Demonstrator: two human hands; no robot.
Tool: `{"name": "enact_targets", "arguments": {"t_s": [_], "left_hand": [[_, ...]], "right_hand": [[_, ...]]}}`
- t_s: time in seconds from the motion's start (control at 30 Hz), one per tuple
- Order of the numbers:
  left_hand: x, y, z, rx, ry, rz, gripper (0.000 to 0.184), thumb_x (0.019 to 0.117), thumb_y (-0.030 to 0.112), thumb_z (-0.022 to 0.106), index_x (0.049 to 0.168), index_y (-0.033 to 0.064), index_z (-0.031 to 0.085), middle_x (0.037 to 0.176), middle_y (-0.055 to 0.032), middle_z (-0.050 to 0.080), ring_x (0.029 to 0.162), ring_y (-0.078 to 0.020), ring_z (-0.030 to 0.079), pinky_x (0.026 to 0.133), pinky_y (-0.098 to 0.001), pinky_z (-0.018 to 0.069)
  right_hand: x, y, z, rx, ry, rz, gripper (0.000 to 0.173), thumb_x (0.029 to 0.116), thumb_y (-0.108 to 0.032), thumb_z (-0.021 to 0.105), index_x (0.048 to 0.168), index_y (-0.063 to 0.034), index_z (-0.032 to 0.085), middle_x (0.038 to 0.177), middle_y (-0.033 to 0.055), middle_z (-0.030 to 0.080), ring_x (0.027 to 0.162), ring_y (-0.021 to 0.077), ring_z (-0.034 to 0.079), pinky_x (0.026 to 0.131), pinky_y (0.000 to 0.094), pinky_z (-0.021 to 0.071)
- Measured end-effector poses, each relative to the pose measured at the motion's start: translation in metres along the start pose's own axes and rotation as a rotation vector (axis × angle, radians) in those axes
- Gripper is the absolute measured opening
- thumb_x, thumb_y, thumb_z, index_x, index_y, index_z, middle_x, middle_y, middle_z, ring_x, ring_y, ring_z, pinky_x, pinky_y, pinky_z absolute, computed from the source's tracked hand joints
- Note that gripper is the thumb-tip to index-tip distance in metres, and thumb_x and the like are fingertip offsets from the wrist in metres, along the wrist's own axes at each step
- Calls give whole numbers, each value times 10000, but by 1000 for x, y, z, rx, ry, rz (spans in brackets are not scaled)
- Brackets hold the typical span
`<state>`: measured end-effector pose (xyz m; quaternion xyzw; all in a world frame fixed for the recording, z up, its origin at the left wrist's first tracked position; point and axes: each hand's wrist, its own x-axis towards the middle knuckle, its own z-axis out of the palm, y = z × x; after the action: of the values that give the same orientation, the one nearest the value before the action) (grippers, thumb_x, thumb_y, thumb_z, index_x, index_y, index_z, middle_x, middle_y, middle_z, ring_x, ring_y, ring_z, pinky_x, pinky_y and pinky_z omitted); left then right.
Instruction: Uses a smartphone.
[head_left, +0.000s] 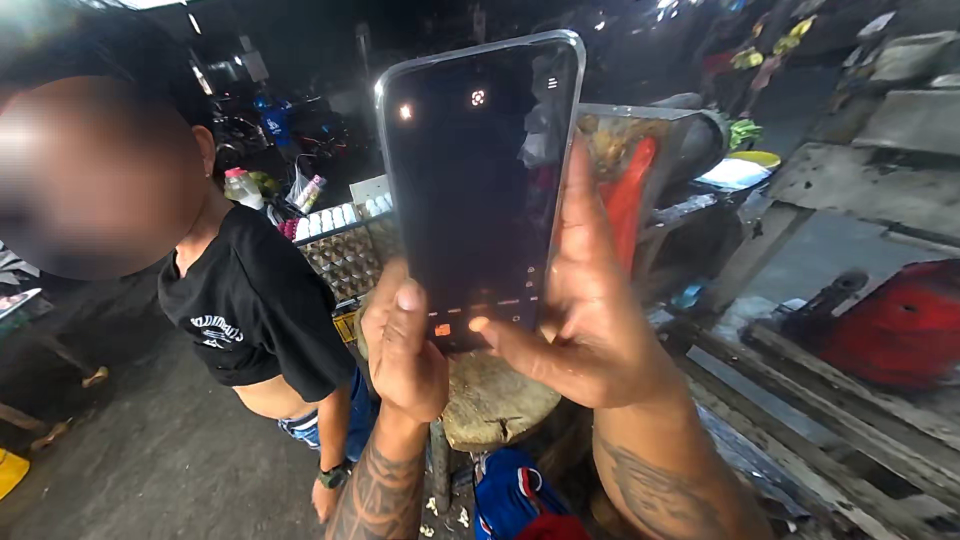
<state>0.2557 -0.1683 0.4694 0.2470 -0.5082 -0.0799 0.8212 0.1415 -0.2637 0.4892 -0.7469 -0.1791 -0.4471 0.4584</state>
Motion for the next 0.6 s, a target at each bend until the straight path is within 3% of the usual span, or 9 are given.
{"name": "enact_targets", "arguments": {"t_s": [0.13,0.6], "left_hand": [[-1,0,2,11,29,4,315,1021,431,528,1110,221,744,978,89,748,929,-12,698,837,-242,579],[-1,3,3,-10,39,-22,308,1018,415,534,1129,215,741,983,73,750,926,-25,704,820,-247,587]], "right_hand": [[-1,0,0,-2,2,4,1117,830,5,665,1651,-207,-63,1442,61,527,1132,143,673,771,303,664],[0,-1,0,-20,1,1,1139,817,9,665,1650,-187,-86,1519,87,451,1182,160,653,790,321,665]]}}
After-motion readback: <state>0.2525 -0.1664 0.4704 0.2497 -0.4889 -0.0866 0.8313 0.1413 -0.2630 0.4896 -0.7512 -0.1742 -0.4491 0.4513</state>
